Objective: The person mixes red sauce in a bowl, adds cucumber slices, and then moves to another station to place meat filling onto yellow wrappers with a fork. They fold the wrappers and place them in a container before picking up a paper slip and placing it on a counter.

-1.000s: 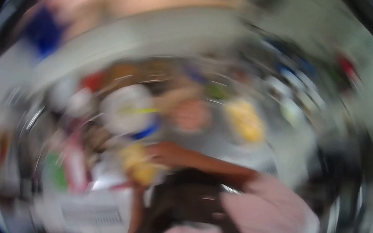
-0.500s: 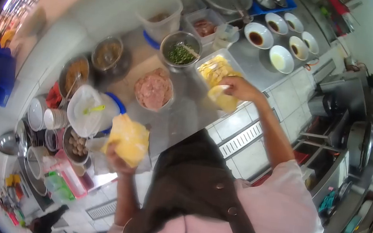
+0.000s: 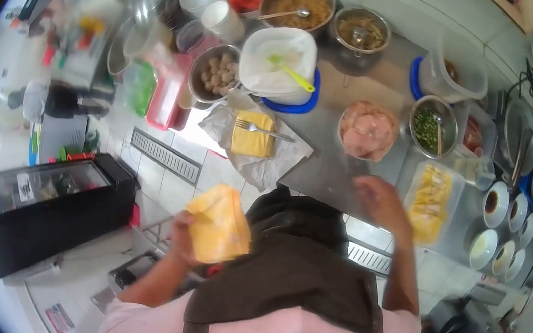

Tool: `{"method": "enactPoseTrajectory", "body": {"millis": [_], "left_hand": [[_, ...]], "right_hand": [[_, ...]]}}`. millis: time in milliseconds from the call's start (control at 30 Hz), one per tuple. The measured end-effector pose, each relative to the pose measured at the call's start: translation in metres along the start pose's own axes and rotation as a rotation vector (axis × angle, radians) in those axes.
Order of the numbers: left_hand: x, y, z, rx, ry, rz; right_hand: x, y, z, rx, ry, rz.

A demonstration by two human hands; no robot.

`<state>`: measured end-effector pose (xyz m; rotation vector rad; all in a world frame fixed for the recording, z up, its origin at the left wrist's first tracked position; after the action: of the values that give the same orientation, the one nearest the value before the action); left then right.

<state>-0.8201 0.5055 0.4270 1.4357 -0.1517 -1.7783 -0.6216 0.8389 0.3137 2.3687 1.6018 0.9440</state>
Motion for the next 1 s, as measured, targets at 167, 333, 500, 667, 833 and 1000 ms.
{"method": "enactPoseTrajectory", "body": {"millis": [167, 333, 500, 667, 833, 1000], "left_hand": [[0.092, -0.024, -0.043, -0.15, 0.228, -0.024], [0.133, -0.054, -0.019, -0.172, 0.392, -0.157], [0.148, -0.073, 0.034, -0.222, 0.326, -0.312], [0.169, -0.101, 0.062, -0.093, 0.329, -0.348], [0.182, -0.143, 0.05, 0.043, 0.152, -0.341], [0.135, -0.17, 0.013, 0.324, 0.129, -0.47]], "right_hand": [[-0.14, -0.117, -0.047, 0.374, 0.248, 0.066], [-0.194, -0.174, -0.054, 0.366, 0.563, 0.3], [-0.201, -0.165, -0.079, 0.088, 0.371, 0.193], [-0.195, -0.122, -0.075, 0.094, 0.26, 0.293], [-0.177, -0.041, -0.023, -0.079, 0.016, 0.563], [-0.138, 0.024, 0.022, -0.291, -0.044, 0.765]]}}
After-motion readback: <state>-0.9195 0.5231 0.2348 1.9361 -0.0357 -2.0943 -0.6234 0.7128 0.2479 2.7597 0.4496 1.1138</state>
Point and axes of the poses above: each hand's wrist, its own y-axis away from the middle knuckle, its own x-axis out of the back of the hand, z = x × y, the point moved 2 cm from there along -y, towards the middle knuckle, and after that the axes turned 14 degrees about -x, right-handed, at the moved point
